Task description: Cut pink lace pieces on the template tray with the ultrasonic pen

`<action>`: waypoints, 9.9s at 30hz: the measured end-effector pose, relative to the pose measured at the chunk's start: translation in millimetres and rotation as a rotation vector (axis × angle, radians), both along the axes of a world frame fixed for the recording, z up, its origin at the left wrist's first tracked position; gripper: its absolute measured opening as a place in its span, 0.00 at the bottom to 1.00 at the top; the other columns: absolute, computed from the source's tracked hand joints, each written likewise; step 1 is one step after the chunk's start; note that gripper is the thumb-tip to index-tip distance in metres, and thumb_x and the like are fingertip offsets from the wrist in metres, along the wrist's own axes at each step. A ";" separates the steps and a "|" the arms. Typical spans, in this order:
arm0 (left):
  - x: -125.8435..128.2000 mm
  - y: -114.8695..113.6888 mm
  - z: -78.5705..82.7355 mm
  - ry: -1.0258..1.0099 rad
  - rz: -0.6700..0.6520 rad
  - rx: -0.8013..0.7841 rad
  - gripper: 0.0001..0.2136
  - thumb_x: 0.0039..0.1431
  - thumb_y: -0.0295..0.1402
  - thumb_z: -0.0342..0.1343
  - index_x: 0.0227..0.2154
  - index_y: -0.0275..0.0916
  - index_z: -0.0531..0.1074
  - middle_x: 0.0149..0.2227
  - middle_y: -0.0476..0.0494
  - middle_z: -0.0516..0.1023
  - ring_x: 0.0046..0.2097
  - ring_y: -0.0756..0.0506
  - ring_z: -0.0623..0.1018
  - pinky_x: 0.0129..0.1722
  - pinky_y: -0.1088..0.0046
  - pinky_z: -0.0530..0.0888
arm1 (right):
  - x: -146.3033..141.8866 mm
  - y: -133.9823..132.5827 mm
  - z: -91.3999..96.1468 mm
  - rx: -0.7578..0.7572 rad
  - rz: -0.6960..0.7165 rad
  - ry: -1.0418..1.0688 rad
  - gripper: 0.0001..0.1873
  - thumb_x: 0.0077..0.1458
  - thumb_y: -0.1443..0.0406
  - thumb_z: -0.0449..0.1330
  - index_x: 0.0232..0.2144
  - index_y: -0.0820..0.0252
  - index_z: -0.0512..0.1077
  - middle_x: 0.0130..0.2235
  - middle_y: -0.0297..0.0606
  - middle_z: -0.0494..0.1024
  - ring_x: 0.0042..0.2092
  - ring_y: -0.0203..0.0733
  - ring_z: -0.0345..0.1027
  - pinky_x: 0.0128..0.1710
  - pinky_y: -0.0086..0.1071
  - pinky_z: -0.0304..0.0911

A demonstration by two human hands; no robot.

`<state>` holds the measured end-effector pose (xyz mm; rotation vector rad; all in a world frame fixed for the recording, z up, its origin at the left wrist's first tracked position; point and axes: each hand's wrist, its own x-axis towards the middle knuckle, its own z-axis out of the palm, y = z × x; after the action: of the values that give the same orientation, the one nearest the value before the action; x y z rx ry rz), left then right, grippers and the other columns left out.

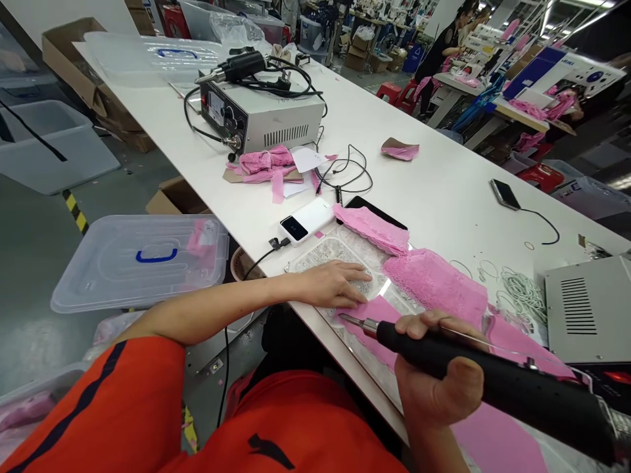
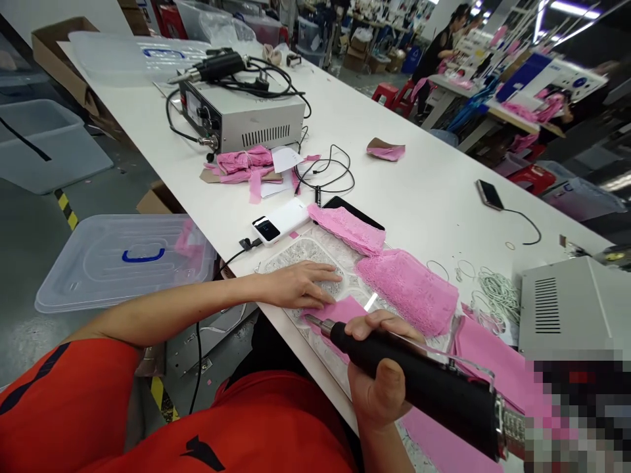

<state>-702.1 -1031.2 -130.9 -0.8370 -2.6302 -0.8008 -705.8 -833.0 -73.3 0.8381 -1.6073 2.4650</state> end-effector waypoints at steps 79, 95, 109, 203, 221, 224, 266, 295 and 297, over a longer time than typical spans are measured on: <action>10.9 3.9 14.0 0.040 -0.130 -0.221 0.15 0.68 0.36 0.47 0.54 0.48 0.70 0.62 0.48 0.67 0.66 0.40 0.60 0.66 0.55 0.52 | -62.4 17.7 -0.3 -0.053 -0.274 -0.024 0.10 0.49 0.58 0.60 0.33 0.56 0.71 0.34 0.32 0.71 0.28 0.34 0.65 0.29 0.35 0.67; 10.7 4.3 13.6 0.033 -0.127 -0.236 0.15 0.68 0.36 0.47 0.55 0.48 0.70 0.62 0.47 0.66 0.66 0.39 0.59 0.66 0.56 0.52 | -64.0 17.3 -1.5 -0.041 -0.293 -0.003 0.10 0.50 0.58 0.60 0.34 0.56 0.71 0.34 0.33 0.71 0.28 0.34 0.65 0.29 0.35 0.67; 8.5 -0.5 12.9 0.062 -0.136 -0.224 0.17 0.67 0.36 0.49 0.57 0.48 0.68 0.63 0.47 0.65 0.67 0.40 0.58 0.67 0.57 0.51 | -66.0 20.1 11.0 -0.088 -0.317 0.014 0.08 0.50 0.60 0.59 0.32 0.57 0.70 0.34 0.32 0.71 0.28 0.33 0.65 0.29 0.34 0.68; -7.8 8.6 18.9 0.065 -0.100 -0.274 0.19 0.65 0.37 0.51 0.59 0.46 0.66 0.64 0.45 0.63 0.67 0.36 0.57 0.61 0.52 0.66 | -59.3 127.7 14.3 -0.013 -0.256 -0.009 0.07 0.47 0.61 0.59 0.26 0.59 0.72 0.27 0.34 0.72 0.22 0.33 0.64 0.19 0.31 0.65; -4.1 8.2 17.0 0.122 -0.085 -0.257 0.19 0.66 0.40 0.50 0.57 0.43 0.68 0.62 0.44 0.65 0.66 0.37 0.59 0.62 0.55 0.63 | -66.1 80.6 20.0 -0.020 -0.449 0.029 0.05 0.48 0.63 0.58 0.28 0.58 0.71 0.30 0.33 0.71 0.26 0.34 0.64 0.26 0.34 0.66; -2.9 9.0 16.5 0.127 -0.077 -0.245 0.19 0.66 0.41 0.50 0.57 0.43 0.68 0.62 0.44 0.66 0.66 0.37 0.59 0.63 0.55 0.63 | -67.1 76.3 17.6 -0.010 -0.446 0.042 0.05 0.48 0.63 0.57 0.28 0.59 0.71 0.30 0.33 0.71 0.26 0.34 0.64 0.26 0.34 0.66; 8.3 7.9 23.6 0.112 -0.054 -0.117 0.17 0.67 0.40 0.49 0.53 0.39 0.71 0.59 0.41 0.70 0.65 0.36 0.61 0.61 0.54 0.64 | -68.3 42.2 16.4 -0.016 -0.389 0.035 0.06 0.47 0.62 0.59 0.28 0.59 0.71 0.30 0.33 0.71 0.26 0.34 0.64 0.26 0.33 0.67; 54.5 -3.1 1.8 0.156 -0.008 -0.022 0.15 0.66 0.36 0.50 0.53 0.40 0.70 0.55 0.43 0.74 0.64 0.38 0.64 0.61 0.56 0.63 | -52.3 5.0 10.0 0.034 -0.178 -0.016 0.04 0.48 0.63 0.60 0.27 0.57 0.70 0.30 0.31 0.72 0.26 0.34 0.65 0.27 0.34 0.67; 55.0 -3.0 2.6 0.155 -0.006 -0.020 0.15 0.66 0.36 0.50 0.53 0.40 0.70 0.55 0.43 0.74 0.64 0.38 0.64 0.61 0.57 0.63 | -51.8 5.6 10.7 0.027 -0.179 -0.013 0.04 0.48 0.63 0.60 0.27 0.57 0.70 0.30 0.31 0.72 0.26 0.34 0.65 0.27 0.34 0.67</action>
<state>-647.1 -1034.3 -128.3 -0.8756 -2.5048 -0.6825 -757.6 -827.4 -62.6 0.6505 -1.6455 2.3354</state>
